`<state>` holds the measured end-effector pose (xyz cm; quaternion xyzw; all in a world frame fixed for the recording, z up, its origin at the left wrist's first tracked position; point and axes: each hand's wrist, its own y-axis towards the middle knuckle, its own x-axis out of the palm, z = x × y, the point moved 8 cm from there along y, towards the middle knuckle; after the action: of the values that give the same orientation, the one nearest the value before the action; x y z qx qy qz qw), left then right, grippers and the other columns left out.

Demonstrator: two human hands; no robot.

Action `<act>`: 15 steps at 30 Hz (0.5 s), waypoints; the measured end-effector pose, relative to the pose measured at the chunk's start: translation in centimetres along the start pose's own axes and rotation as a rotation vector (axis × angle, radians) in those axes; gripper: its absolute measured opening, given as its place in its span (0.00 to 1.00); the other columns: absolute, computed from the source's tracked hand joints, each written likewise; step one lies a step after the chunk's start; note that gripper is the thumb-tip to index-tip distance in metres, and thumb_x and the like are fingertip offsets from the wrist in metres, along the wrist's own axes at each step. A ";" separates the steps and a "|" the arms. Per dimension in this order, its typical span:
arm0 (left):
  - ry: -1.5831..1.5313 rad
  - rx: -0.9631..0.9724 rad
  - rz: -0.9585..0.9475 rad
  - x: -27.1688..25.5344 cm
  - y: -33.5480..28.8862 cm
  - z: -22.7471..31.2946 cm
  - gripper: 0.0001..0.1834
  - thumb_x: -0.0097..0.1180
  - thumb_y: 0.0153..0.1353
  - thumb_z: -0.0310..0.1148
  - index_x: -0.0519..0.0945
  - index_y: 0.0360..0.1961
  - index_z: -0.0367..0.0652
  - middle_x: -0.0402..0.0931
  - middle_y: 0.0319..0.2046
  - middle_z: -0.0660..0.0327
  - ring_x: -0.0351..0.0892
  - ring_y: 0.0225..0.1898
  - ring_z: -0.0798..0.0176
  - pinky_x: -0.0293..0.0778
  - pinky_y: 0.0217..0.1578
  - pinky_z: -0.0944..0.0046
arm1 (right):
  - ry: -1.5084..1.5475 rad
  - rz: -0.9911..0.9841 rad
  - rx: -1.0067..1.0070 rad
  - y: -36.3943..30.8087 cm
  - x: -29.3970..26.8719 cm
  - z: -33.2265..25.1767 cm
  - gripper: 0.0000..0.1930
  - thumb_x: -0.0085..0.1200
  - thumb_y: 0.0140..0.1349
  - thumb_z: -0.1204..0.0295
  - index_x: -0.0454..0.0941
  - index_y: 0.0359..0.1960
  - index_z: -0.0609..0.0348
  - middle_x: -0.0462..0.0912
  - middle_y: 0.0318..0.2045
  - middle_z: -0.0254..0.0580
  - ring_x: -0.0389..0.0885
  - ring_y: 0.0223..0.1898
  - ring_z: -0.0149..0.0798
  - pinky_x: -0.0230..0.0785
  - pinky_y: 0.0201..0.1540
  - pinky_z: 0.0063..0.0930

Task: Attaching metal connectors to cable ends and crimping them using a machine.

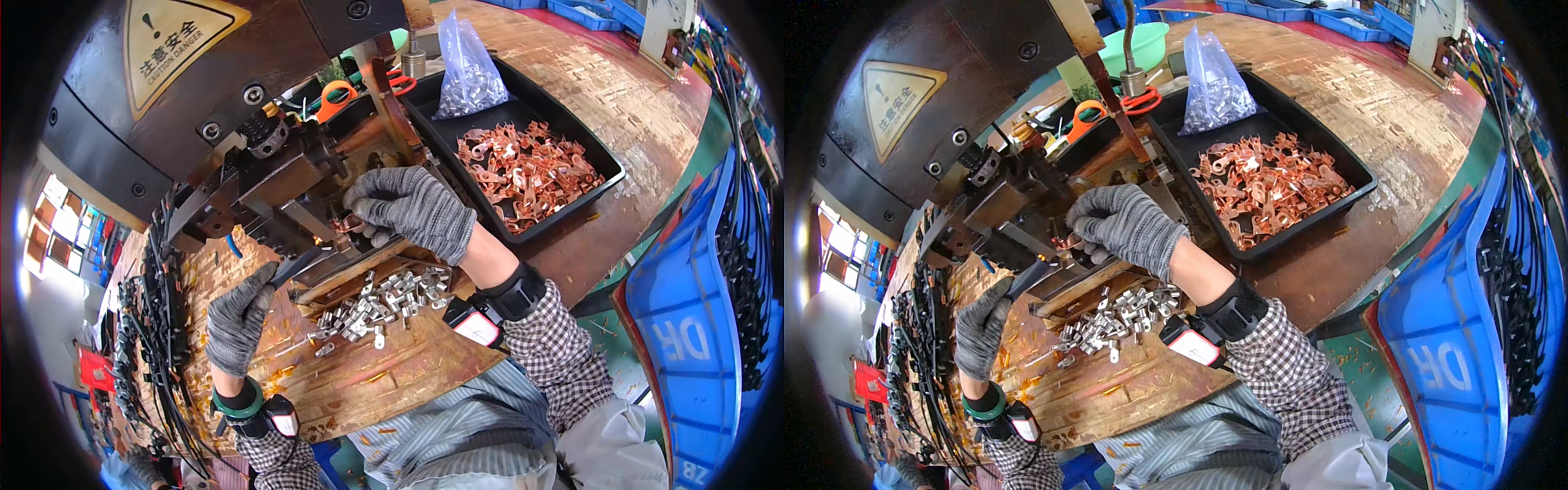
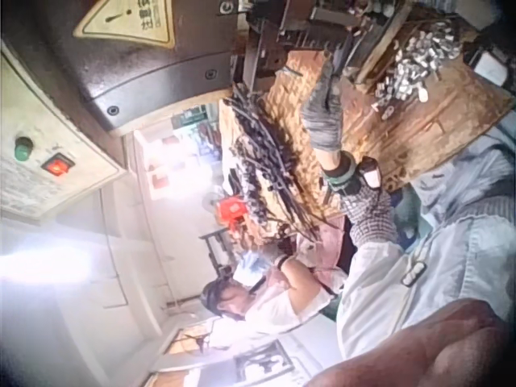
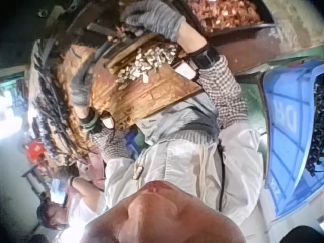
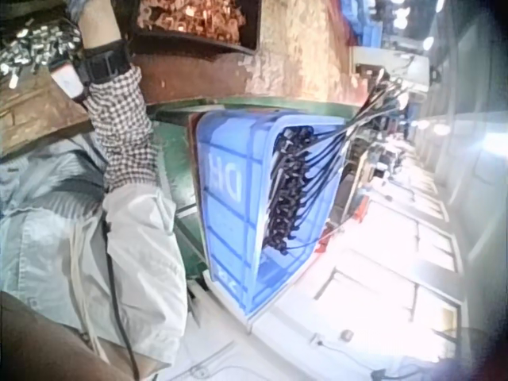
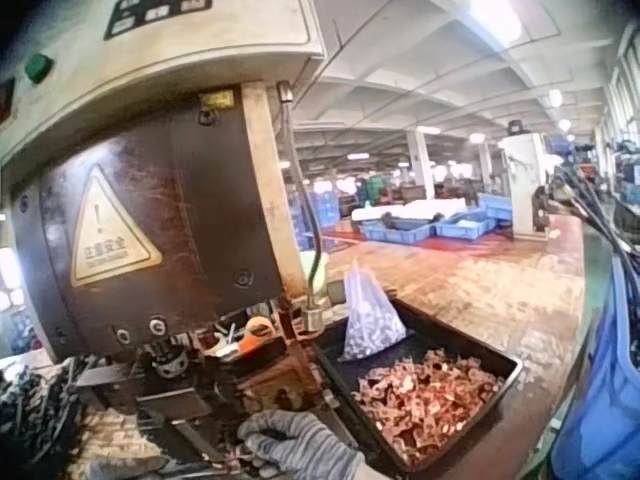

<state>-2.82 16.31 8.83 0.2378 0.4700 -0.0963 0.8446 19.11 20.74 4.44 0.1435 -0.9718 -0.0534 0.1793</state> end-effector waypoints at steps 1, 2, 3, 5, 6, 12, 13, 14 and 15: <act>0.027 0.008 -0.026 0.0 -0.2 0.2 0.15 0.52 0.55 0.28 0.75 0.45 0.40 0.79 0.31 0.55 0.78 0.30 0.64 0.71 0.35 0.69 | -0.034 -0.009 -0.005 -0.3 0.0 -0.2 0.07 0.51 0.55 0.77 0.75 0.35 0.66 0.79 0.25 0.39 0.77 0.22 0.27 0.73 0.24 0.17; 0.028 0.007 -0.027 -0.1 -0.3 0.4 0.15 0.52 0.55 0.28 0.75 0.45 0.40 0.79 0.31 0.55 0.78 0.30 0.64 0.71 0.35 0.69 | -0.068 -0.019 -0.010 -0.6 0.1 -0.5 0.07 0.51 0.55 0.77 0.75 0.35 0.66 0.79 0.25 0.39 0.76 0.22 0.27 0.73 0.24 0.17; 0.005 -0.010 -0.061 0.2 -0.7 0.5 0.15 0.52 0.55 0.29 0.75 0.45 0.40 0.79 0.30 0.55 0.79 0.30 0.64 0.71 0.35 0.69 | -0.111 -0.036 0.003 -1.0 0.1 -0.3 0.07 0.50 0.56 0.76 0.75 0.36 0.64 0.79 0.27 0.38 0.75 0.24 0.25 0.71 0.26 0.16; -0.002 -0.036 -0.135 1.3 -1.1 1.1 0.15 0.52 0.55 0.30 0.75 0.45 0.40 0.78 0.29 0.54 0.79 0.31 0.61 0.72 0.35 0.68 | -0.155 -0.057 0.017 -2.7 0.3 -1.0 0.07 0.49 0.56 0.76 0.75 0.36 0.64 0.79 0.28 0.38 0.75 0.25 0.24 0.71 0.27 0.16; -0.003 -0.046 -0.129 1.6 -1.4 1.3 0.15 0.52 0.55 0.30 0.75 0.45 0.40 0.78 0.29 0.54 0.79 0.31 0.61 0.72 0.35 0.68 | -0.198 -0.077 0.026 -3.6 0.5 -1.1 0.08 0.48 0.57 0.75 0.75 0.36 0.64 0.79 0.29 0.37 0.75 0.27 0.24 0.70 0.28 0.16; 0.023 0.020 -0.200 3.5 -3.1 3.8 0.14 0.54 0.53 0.29 0.76 0.42 0.38 0.78 0.30 0.52 0.79 0.29 0.58 0.72 0.31 0.68 | -0.352 -0.185 -0.085 -6.8 0.9 0.0 0.08 0.49 0.56 0.74 0.75 0.37 0.62 0.79 0.30 0.35 0.73 0.31 0.24 0.67 0.36 0.19; 0.024 0.066 -0.157 3.6 -3.6 3.9 0.16 0.57 0.50 0.32 0.76 0.42 0.42 0.77 0.26 0.54 0.78 0.25 0.56 0.72 0.27 0.65 | -0.313 -0.177 -0.026 -7.1 1.1 0.7 0.09 0.50 0.56 0.73 0.75 0.37 0.62 0.79 0.29 0.35 0.73 0.31 0.25 0.67 0.36 0.20; 0.028 0.053 -0.150 3.7 -4.0 3.9 0.16 0.57 0.50 0.32 0.76 0.42 0.42 0.77 0.26 0.54 0.78 0.25 0.56 0.72 0.27 0.65 | -0.274 -0.172 0.035 -7.3 1.3 1.6 0.09 0.51 0.55 0.73 0.75 0.37 0.62 0.79 0.29 0.35 0.73 0.31 0.25 0.67 0.35 0.20; 0.163 0.076 -0.147 3.9 -4.3 4.3 0.17 0.58 0.48 0.34 0.76 0.42 0.45 0.76 0.24 0.56 0.76 0.23 0.56 0.71 0.25 0.64 | -0.306 -0.154 -0.061 -7.6 1.5 1.4 0.09 0.52 0.55 0.72 0.75 0.36 0.62 0.78 0.27 0.34 0.74 0.29 0.25 0.67 0.35 0.20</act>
<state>0.85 10.73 6.10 0.2415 0.5492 -0.1561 0.7847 19.27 13.14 2.49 0.2020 -0.9718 -0.1177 0.0289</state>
